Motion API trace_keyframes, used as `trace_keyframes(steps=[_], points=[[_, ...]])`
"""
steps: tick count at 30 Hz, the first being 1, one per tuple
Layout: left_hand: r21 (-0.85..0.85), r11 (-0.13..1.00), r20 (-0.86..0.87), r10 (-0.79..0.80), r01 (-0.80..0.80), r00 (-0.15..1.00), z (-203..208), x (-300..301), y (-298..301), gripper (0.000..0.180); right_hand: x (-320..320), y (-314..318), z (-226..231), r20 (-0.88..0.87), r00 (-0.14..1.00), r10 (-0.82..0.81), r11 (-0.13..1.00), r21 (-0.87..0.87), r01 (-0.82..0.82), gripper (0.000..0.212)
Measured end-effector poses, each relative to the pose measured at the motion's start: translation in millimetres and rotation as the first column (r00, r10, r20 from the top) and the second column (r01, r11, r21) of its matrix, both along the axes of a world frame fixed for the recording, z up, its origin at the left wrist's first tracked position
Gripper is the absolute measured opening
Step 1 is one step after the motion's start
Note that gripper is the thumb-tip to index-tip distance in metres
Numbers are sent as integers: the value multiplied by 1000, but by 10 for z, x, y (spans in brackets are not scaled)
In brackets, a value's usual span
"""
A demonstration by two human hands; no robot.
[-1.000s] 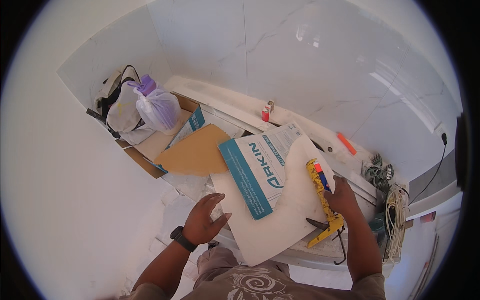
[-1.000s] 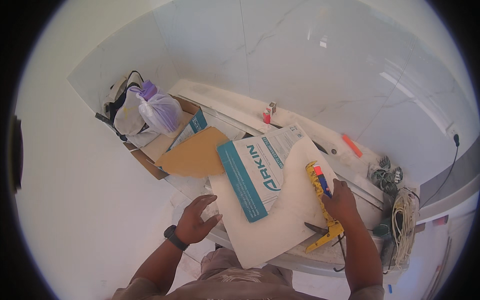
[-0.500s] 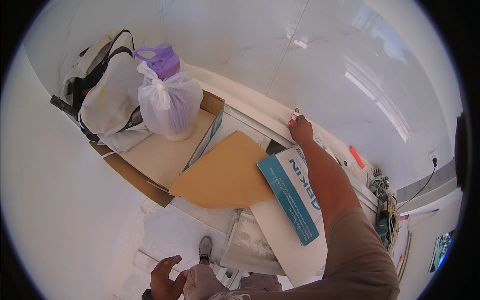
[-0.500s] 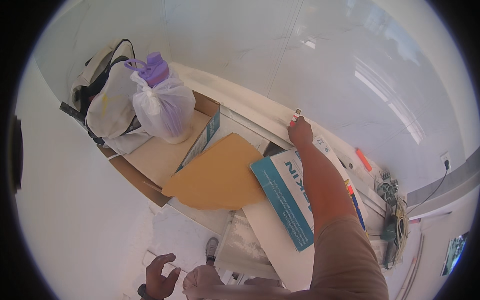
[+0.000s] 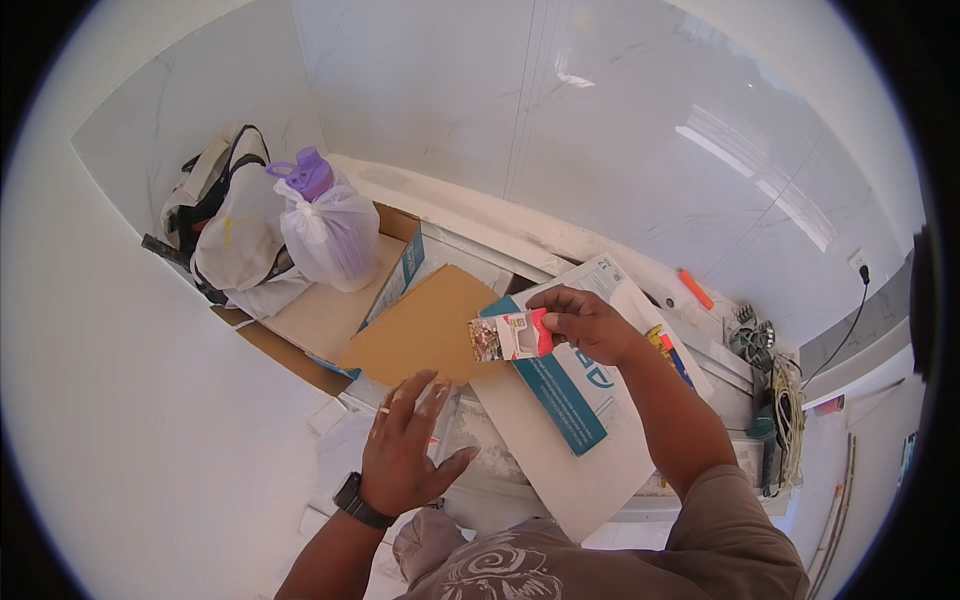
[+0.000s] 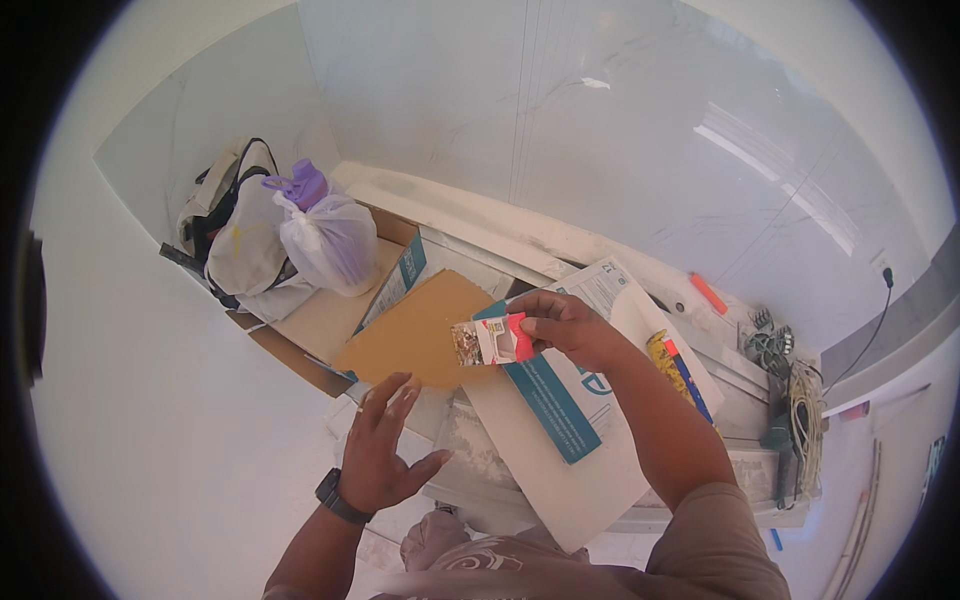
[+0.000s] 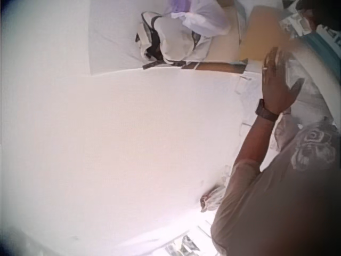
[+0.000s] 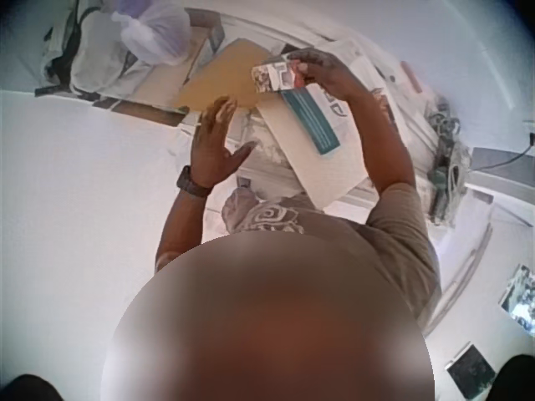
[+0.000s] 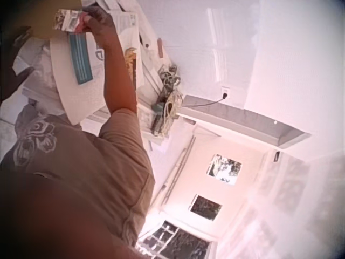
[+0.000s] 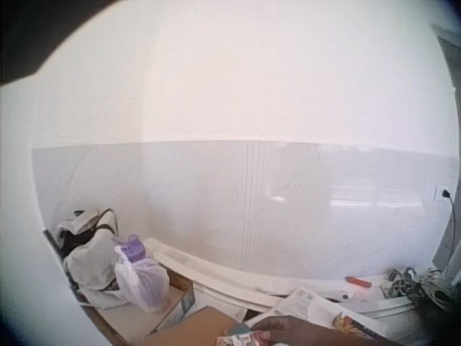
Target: The person kneels under a wall-mounted sink, tightens plumbing connections with a wrench, then applies sealant around the pipe joints using a caulking gun. They wipe excess sealant with a cloth and briefly move to retrieve materials before returning to finish the sealing.
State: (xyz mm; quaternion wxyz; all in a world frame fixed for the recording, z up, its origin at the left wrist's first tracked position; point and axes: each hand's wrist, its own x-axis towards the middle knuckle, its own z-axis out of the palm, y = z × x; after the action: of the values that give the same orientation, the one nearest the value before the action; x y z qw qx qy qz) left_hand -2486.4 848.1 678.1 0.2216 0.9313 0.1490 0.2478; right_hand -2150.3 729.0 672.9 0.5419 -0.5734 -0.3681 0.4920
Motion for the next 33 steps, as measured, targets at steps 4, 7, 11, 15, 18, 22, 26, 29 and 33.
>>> trace_keyframes(steps=[4,7,11,15,18,22,26,29,33], points=[[-7,987,-98,-159,159,982,110,862,-306,85,-404,-636,93,-178,983,49,999,19,-46,39],[-60,980,-224,-198,189,954,18,1067,-556,79,-554,-994,65,67,989,-133,991,23,132,46],[-2,971,-242,-231,237,943,-189,1113,-837,69,-659,-1429,-43,433,890,-142,986,-17,166,47],[5,951,-148,-304,308,941,-334,1157,-942,68,-684,-1568,-182,238,952,-193,977,-44,209,43],[114,935,-89,-326,335,941,-398,1173,-962,68,-755,-1628,-245,323,922,-213,977,44,211,40],[88,949,-86,-295,302,952,-425,1100,-1004,63,-847,-1650,-244,555,809,-192,981,101,164,42],[83,925,-131,-360,372,924,-421,1039,-1007,51,-904,-1623,-199,567,802,-186,982,84,169,44],[108,919,-210,-351,379,912,-420,996,-981,40,-945,-1613,-157,507,842,-185,983,86,164,41],[69,929,-162,-350,365,923,-439,957,-993,44,-958,-1605,-99,539,837,-92,993,-15,119,42]])
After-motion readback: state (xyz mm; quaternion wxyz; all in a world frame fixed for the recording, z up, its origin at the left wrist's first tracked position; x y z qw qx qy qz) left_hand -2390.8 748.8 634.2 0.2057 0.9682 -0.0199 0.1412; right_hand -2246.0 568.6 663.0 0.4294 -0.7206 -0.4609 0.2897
